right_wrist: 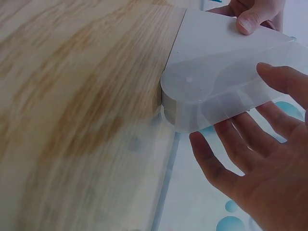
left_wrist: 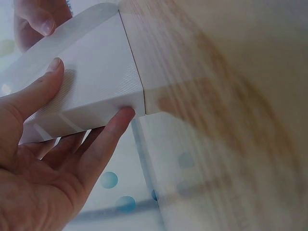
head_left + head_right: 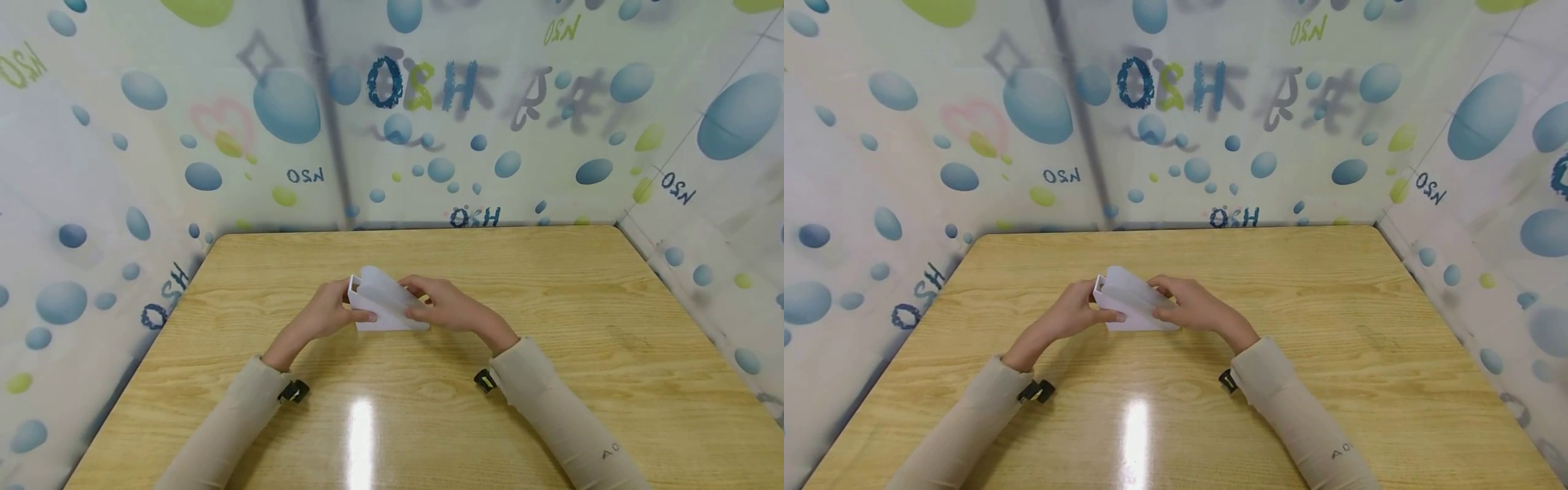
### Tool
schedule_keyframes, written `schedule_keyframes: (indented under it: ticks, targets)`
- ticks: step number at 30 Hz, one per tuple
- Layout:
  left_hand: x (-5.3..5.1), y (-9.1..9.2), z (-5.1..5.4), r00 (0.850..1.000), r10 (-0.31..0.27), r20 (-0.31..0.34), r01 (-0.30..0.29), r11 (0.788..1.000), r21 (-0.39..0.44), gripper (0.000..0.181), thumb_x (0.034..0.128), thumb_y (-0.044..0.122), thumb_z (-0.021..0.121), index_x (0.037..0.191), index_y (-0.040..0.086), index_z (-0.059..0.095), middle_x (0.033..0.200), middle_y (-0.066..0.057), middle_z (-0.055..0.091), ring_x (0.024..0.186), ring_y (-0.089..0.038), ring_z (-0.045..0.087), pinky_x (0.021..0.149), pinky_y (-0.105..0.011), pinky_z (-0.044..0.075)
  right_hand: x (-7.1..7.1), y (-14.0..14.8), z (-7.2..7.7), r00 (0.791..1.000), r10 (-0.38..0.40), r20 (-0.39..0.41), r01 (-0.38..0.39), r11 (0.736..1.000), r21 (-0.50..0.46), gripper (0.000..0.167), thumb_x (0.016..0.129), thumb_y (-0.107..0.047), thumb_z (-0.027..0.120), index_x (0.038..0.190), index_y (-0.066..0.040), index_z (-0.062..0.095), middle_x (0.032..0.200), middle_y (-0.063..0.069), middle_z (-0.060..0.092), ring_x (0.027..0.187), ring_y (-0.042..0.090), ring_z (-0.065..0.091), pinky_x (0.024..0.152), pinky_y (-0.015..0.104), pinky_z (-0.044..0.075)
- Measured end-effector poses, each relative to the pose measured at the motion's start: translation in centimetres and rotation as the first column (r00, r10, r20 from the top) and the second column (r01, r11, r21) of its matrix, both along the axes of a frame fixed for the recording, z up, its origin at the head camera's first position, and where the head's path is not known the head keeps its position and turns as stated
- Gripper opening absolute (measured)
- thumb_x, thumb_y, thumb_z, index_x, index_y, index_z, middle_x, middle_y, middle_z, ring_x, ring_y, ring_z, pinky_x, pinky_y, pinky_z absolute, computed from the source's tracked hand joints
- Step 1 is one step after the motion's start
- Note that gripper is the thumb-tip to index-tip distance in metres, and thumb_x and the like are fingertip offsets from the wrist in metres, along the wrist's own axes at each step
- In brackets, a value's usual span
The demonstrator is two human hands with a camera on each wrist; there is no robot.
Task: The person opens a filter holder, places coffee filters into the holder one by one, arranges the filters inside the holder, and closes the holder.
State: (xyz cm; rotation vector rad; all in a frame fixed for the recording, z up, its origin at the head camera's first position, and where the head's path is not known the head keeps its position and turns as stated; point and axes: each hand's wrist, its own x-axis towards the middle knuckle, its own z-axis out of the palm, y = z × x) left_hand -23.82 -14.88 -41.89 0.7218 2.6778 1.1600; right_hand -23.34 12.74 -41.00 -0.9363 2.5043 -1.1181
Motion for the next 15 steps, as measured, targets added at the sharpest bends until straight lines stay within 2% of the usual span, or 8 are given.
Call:
schedule_keyframes:
  ticks: [6,15]
  targets:
    - [-0.05,0.08,-0.06,1.000,-0.002,0.001,0.002,1.000,0.001,0.047,0.0870,0.027,0.086,0.127,0.010,0.067,0.112,-0.008,0.075,0.096,-0.021,0.073,0.077,-0.034,0.056,-0.04,-0.08,-0.20,1.000,-0.009,0.012,0.009,1.000,0.003,0.047,0.102,-0.016,0.067,0.147,-0.013,0.053,0.140,0.010,0.064,0.123,0.027,0.064,0.103,0.055,0.051]
    - [-0.09,0.12,-0.16,1.000,-0.011,-0.016,0.011,1.000,0.002,0.043,0.0865,0.026,0.086,0.123,0.010,0.068,0.108,-0.006,0.076,0.094,-0.020,0.073,0.077,-0.034,0.056,0.19,-0.13,-0.20,1.000,0.022,0.005,-0.022,1.000,0.015,0.049,0.102,-0.015,0.066,0.149,-0.012,0.052,0.138,0.010,0.065,0.123,0.026,0.064,0.101,0.050,0.052]
